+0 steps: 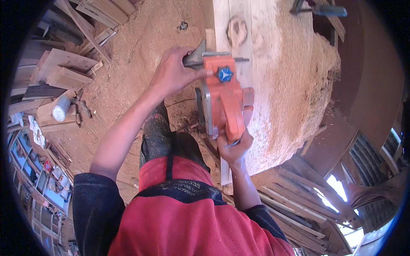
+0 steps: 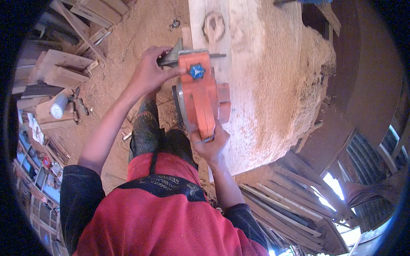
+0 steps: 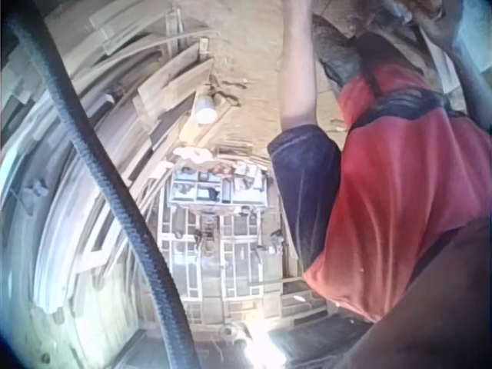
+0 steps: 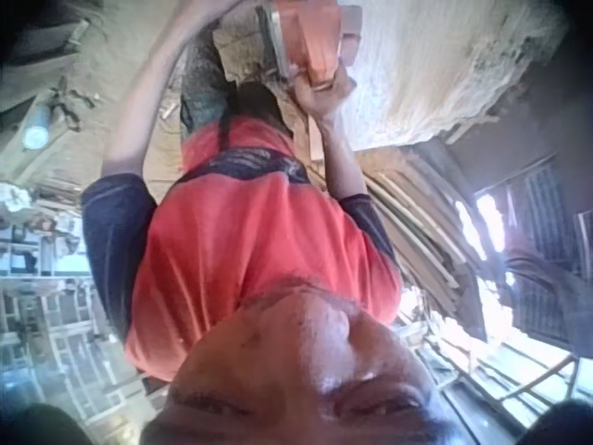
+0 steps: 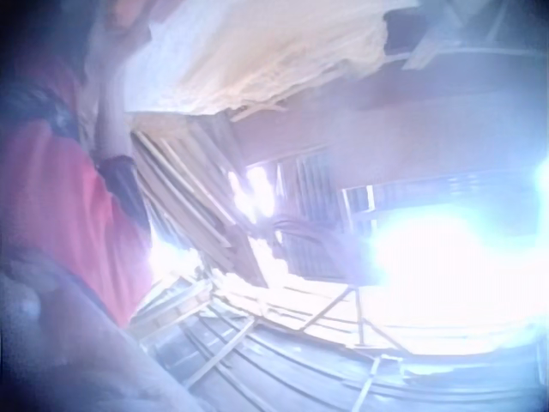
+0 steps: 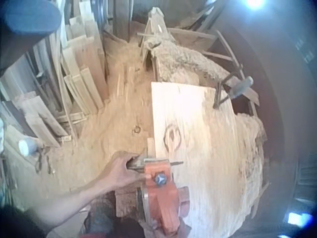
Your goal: The person planes a wooden board with an electric planer, clears away sawdust, and refines the wood using a chisel.
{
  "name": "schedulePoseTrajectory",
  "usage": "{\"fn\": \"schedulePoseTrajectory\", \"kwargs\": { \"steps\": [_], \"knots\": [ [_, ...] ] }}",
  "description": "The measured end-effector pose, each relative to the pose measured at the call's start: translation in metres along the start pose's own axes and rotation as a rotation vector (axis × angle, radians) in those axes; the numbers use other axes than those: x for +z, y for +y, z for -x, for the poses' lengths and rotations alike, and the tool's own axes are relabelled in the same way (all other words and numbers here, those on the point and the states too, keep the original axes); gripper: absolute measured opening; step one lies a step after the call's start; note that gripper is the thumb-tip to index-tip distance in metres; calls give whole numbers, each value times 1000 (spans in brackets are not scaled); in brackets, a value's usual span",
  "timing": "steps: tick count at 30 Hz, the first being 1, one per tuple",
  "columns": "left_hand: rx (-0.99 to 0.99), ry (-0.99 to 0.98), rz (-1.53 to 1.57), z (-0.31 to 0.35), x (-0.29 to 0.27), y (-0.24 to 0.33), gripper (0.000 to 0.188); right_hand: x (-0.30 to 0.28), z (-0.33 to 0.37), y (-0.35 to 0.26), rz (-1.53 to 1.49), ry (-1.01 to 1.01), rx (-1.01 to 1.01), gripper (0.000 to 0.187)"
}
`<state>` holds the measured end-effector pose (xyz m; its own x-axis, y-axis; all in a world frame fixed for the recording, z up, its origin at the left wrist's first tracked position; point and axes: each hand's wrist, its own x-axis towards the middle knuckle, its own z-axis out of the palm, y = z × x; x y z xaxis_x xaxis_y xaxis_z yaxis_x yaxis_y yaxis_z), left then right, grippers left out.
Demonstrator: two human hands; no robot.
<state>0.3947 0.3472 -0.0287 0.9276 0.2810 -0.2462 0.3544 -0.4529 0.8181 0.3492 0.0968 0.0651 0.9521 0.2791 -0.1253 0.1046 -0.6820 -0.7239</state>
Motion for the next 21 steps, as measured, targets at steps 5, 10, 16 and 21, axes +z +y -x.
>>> {"fn": "schedulePoseTrajectory", "kwargs": {
  "steps": [5, 10, 16, 21],
  "knots": [
    [-26, -30, 70, -117, -60, -1, 75, 34, -121, -38, -27, 45, -109, 28],
    [44, 10, 97, -233, -96, -33, 76, 68, -232, -73, -55, 133, -313, 21],
    [67, -42, 193, -304, -145, -29, 73, 106, -340, -114, 77, 171, -340, 36],
    [54, -69, 181, -275, -127, -32, 71, 101, -303, -109, -150, 121, -341, 34]
  ]
}}
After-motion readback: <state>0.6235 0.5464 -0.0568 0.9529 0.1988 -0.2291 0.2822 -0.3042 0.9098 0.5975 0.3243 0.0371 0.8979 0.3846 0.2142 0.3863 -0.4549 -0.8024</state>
